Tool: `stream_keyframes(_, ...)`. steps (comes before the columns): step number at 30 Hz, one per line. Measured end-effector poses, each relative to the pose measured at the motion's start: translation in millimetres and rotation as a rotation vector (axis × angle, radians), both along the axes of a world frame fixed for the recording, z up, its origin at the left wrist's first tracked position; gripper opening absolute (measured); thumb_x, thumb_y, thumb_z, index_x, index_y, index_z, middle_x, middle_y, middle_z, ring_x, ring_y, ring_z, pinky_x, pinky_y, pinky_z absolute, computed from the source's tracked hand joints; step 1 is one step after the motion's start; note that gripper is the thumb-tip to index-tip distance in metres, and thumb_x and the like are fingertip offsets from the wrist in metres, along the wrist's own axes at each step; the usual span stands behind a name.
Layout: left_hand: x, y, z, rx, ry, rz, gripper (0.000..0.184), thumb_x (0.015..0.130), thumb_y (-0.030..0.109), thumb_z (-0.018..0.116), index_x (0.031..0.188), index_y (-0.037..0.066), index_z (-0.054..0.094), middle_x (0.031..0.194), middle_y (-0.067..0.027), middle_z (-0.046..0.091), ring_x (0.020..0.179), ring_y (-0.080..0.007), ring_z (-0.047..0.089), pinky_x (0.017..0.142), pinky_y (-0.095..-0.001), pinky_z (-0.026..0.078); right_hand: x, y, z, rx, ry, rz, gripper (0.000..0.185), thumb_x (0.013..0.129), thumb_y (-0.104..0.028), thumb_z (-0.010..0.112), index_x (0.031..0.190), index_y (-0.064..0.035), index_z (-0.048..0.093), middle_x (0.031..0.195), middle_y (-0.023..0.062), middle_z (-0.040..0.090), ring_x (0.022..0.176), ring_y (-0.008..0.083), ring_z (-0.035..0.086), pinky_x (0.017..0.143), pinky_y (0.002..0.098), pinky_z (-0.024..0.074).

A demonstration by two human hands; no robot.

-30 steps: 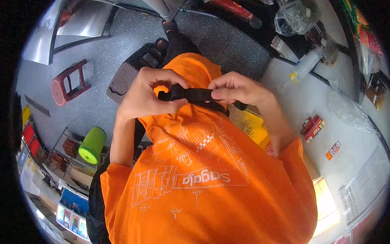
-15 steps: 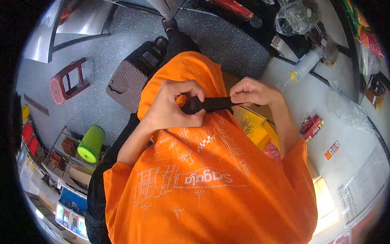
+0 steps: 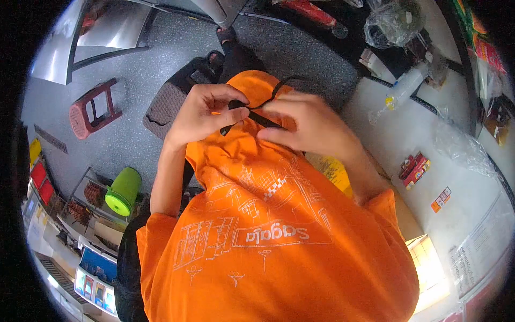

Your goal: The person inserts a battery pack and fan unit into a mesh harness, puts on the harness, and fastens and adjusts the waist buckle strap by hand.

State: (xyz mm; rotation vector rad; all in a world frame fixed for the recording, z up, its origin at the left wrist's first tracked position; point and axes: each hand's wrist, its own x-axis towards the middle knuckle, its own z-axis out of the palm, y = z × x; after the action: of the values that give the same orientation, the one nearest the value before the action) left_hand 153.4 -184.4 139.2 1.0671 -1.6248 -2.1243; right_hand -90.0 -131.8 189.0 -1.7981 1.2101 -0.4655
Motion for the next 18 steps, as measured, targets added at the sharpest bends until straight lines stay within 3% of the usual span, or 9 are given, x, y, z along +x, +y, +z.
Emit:
stream_keyframes(2,0,3,-2,-0.034,0.020,0.038,0.019,0.082,0.009,0.079,0.096,0.000,0.071,0.077,0.0038,0.065,0.060,0.0011,0.046,0.050,-0.0192,0.035,13,5,0,0.083,0.080,0.031,0.017,0.086,-0.011,0.073,0.097,0.0013,0.066,0.080,0.0170,0.065,0.077,0.0312,0.067,0.068,0.0398,0.0525)
stream_keyframes(5,4,2,8,-0.102,0.061,-0.057,0.017,0.080,0.008,0.079,0.092,0.001,0.069,0.076,0.0042,0.065,0.062,0.0016,0.048,0.050,-0.0181,0.034,14,15,-19,-0.060,0.104,0.068,0.017,0.087,-0.007,0.068,0.103,0.0009,0.065,0.077,0.0185,0.065,0.073,0.0339,0.068,0.063,0.0426,0.0529)
stream_keyframes(8,6,1,17,-0.171,0.017,-0.026,0.015,0.078,0.003,0.077,0.088,0.000,0.065,0.077,0.0045,0.065,0.064,0.0012,0.051,0.052,-0.0169,0.036,9,22,-16,-0.021,0.216,0.146,0.018,0.089,-0.005,0.064,0.106,0.0010,0.064,0.076,0.0189,0.066,0.067,0.0357,0.067,0.059,0.0442,0.0526)
stream_keyframes(11,22,-9,18,0.063,-0.001,0.066,0.017,0.077,-0.002,0.076,0.088,0.000,0.063,0.076,0.0043,0.065,0.065,-0.0006,0.054,0.054,-0.0169,0.039,-8,29,-12,-0.092,0.227,0.070,0.017,0.089,-0.006,0.065,0.105,0.0008,0.064,0.073,0.0182,0.064,0.064,0.0360,0.067,0.056,0.0435,0.0518)
stream_keyframes(14,19,-12,15,0.110,0.031,-0.037,0.020,0.076,-0.004,0.075,0.091,0.000,0.062,0.081,0.0034,0.064,0.067,-0.0003,0.055,0.055,-0.0171,0.038,-6,29,-7,-0.002,0.260,0.164,0.016,0.090,-0.016,0.065,0.098,-0.0028,0.064,0.073,0.0150,0.066,0.069,0.0343,0.069,0.060,0.0442,0.0544)
stream_keyframes(17,19,-21,24,0.022,0.053,-0.031,0.025,0.075,-0.003,0.077,0.096,0.001,0.064,0.089,0.0042,0.063,0.074,0.0006,0.051,0.060,-0.0173,0.039,1,13,8,0.102,0.202,0.217,0.021,0.087,-0.014,0.069,0.104,-0.0028,0.063,0.086,0.0162,0.068,0.080,0.0320,0.070,0.069,0.0434,0.0551)
stream_keyframes(18,20,-23,28,-0.023,0.061,-0.018,0.026,0.075,-0.003,0.078,0.097,0.001,0.065,0.090,0.0046,0.063,0.075,0.0005,0.050,0.061,-0.0173,0.039,4,9,8,0.040,0.161,0.127,0.022,0.086,-0.013,0.070,0.104,-0.0032,0.063,0.091,0.0154,0.068,0.086,0.0315,0.069,0.074,0.0429,0.0545)
